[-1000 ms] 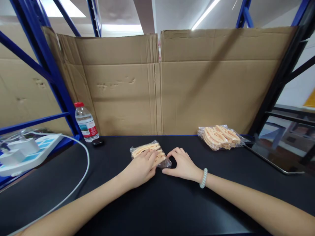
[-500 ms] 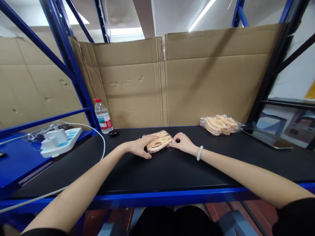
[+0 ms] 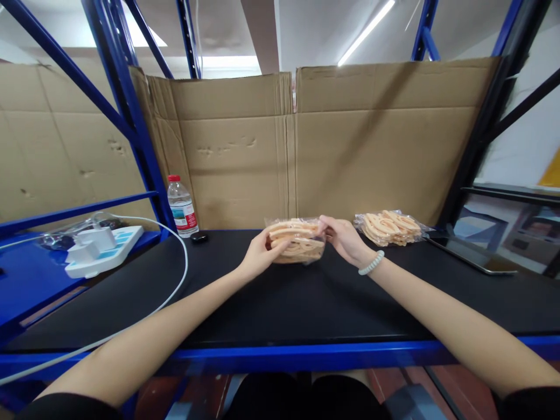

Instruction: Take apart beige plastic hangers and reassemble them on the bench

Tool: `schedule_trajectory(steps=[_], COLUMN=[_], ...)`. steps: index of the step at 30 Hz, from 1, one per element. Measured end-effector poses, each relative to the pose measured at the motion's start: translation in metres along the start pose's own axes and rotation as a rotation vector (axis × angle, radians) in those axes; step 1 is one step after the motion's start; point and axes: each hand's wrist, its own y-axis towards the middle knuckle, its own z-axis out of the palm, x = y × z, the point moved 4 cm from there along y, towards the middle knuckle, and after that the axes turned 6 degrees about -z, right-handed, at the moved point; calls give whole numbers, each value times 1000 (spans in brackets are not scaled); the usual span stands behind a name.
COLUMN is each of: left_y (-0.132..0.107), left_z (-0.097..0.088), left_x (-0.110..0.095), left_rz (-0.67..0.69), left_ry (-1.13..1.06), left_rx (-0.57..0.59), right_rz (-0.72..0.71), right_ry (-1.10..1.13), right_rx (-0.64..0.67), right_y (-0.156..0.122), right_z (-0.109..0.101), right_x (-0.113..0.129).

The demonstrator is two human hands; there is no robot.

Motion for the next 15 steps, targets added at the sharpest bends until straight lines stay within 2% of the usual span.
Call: schedule_trajectory(steps=[2, 4, 6, 9, 11, 13, 15], left_y=[0, -1, -4, -7, -8, -8, -7], left_z=[2, 6, 7, 1, -5, -10, -13], left_x=[0, 9, 22, 36, 37, 32, 22], left_rz=[-104, -272, -440, -586, -635, -633, -509], left_ry=[-172, -266, -249, -101, -28, 83, 258], left_rx=[-38, -7, 11, -54, -83, -64, -27], right_rz=[86, 154, 213, 252, 190, 72, -70], right_ry=[61, 29, -60, -236, -384, -546, -719], right_rx=[27, 81, 125, 159, 137, 97, 106], right_y=[0, -3, -8, -13, -14, -15, -19], right_z=[2, 6, 11, 10, 4, -1, 2], right_x=[1, -3, -12, -30, -35, -30, -17])
